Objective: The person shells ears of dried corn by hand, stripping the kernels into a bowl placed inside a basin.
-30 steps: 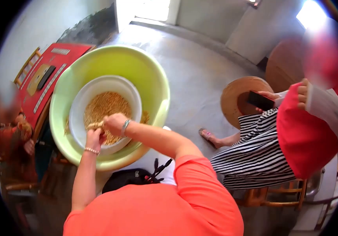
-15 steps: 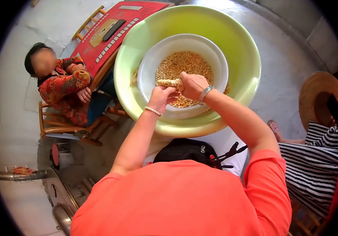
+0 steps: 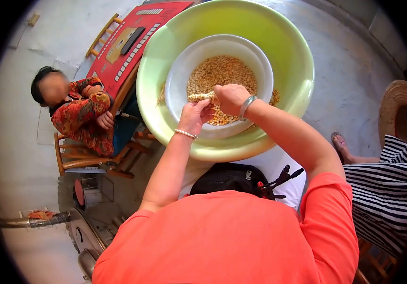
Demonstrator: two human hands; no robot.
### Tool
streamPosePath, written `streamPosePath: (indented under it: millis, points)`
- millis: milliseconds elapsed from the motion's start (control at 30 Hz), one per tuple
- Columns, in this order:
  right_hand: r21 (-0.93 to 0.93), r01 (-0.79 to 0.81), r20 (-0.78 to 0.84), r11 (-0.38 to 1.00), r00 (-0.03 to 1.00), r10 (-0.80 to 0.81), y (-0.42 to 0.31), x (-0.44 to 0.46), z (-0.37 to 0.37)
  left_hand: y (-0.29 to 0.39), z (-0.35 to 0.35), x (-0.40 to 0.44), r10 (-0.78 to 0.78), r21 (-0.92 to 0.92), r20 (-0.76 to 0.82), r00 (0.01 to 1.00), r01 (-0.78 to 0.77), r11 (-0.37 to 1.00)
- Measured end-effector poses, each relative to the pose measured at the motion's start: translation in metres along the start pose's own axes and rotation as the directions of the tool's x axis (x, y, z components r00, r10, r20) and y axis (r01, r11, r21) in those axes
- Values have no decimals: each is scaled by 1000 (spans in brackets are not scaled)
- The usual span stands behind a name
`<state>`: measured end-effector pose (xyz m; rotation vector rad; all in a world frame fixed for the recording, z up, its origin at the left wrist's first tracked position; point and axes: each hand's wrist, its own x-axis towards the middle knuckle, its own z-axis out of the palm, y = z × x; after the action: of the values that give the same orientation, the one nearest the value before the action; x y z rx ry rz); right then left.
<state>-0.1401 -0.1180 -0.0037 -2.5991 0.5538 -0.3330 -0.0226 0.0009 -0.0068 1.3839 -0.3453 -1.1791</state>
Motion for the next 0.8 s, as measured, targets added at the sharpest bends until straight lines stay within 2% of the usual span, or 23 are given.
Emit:
streamPosePath:
  millis: [433, 600, 700, 733, 767, 800]
  points:
    - [-40, 55, -5, 998, 998, -55, 1, -1, 1, -3, 1, 1, -6, -5, -48, 999, 6, 1000]
    - [-44, 36, 9, 998, 999, -36, 1, -1, 1, -8, 9, 4, 35, -11, -94, 995, -36, 999]
    - [-42, 13, 55, 999, 998, -10, -1, -3, 2, -11, 7, 6, 3, -13, -74, 997, -4, 1000]
    - [-47, 5, 75, 999, 997, -2, -1, -2, 0, -6, 9, 1, -29, 60, -101, 994, 35, 998]
    - [-51, -7, 92, 999, 996, 12, 1, -1, -3, -3, 5, 3, -49, 328, -65, 997, 67, 942]
    - [-54, -21, 111, 998, 993, 26, 0, -2, -4, 0, -3, 3, -79, 571, -39, 996, 87, 816]
